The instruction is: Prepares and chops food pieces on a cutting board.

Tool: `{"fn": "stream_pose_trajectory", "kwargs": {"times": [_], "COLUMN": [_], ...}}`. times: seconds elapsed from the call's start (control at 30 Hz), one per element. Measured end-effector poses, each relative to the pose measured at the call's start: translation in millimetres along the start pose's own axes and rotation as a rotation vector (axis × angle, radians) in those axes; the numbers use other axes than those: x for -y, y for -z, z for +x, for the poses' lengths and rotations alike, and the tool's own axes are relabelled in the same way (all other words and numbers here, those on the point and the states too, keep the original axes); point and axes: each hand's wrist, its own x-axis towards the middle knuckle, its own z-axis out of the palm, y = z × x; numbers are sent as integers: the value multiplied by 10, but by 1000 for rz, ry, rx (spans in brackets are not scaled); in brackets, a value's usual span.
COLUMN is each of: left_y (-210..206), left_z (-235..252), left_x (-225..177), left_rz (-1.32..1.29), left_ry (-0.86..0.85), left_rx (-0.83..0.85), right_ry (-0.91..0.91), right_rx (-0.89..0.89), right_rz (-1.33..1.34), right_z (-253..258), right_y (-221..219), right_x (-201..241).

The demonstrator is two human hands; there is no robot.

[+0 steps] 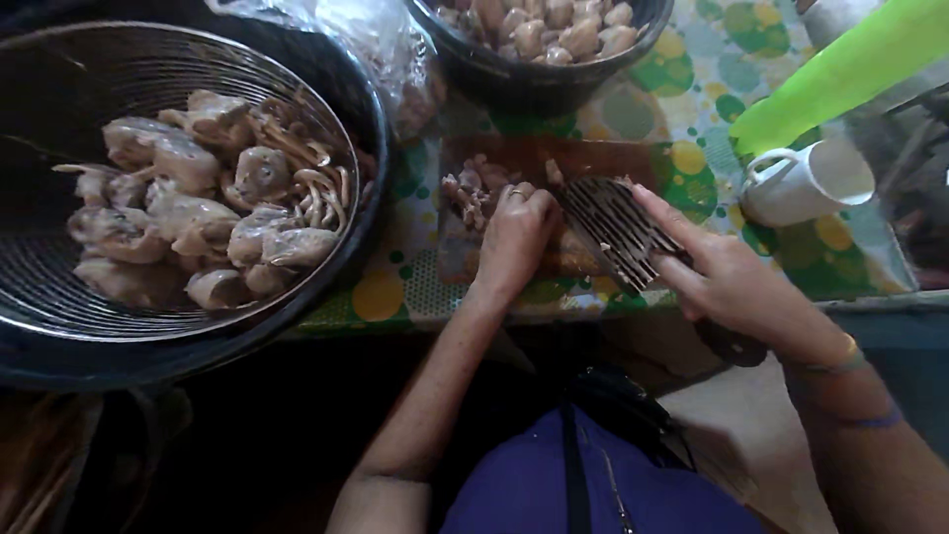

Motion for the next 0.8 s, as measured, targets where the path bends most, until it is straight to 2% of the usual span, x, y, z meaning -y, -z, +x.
{"fn": "stream_pose_trajectory", "kwargs": {"times": [0.13, 0.2, 0.27, 0.33, 0.37, 0.4, 0.53, 0.6, 0.67, 0.73, 0.8], "left_y": [-57, -101, -140, -100, -81, -94, -38, 64, 178, 169, 86], "left_z": [94, 173, 284, 383, 411, 413, 434, 444, 462, 490, 564], "left_x": [15, -33, -101, -171, -187, -161, 206, 288, 107, -179, -521], "left_rz": [-12, 17, 85, 176, 228, 276, 430, 444, 386, 247, 115], "left_ry": [-73, -120, -154, -113, -98, -111, -180, -152, -147, -261, -362], "left_rx": [-73, -58, 93, 344, 409, 401, 183, 160, 143, 121, 255], "right_ry": [34, 39, 57, 56, 35, 17, -26, -37, -65, -115, -140], "right_rx": [-210, -296, -335, -341, -347, -364, -372, -406, -404, -387, -415], "right_rz": [130, 183, 227, 277, 293, 304, 317, 330, 351, 393, 426], "right_z": [-211, -284, -326, -351, -378, -420, -578, -666, -734, -776, -805], "right_y": [60, 74, 27, -70, -103, -114, 47, 91, 102, 96, 71], "right_x": [-131, -135, -125, -78, -58, -59, -186, -298, -354, -394, -425]}}
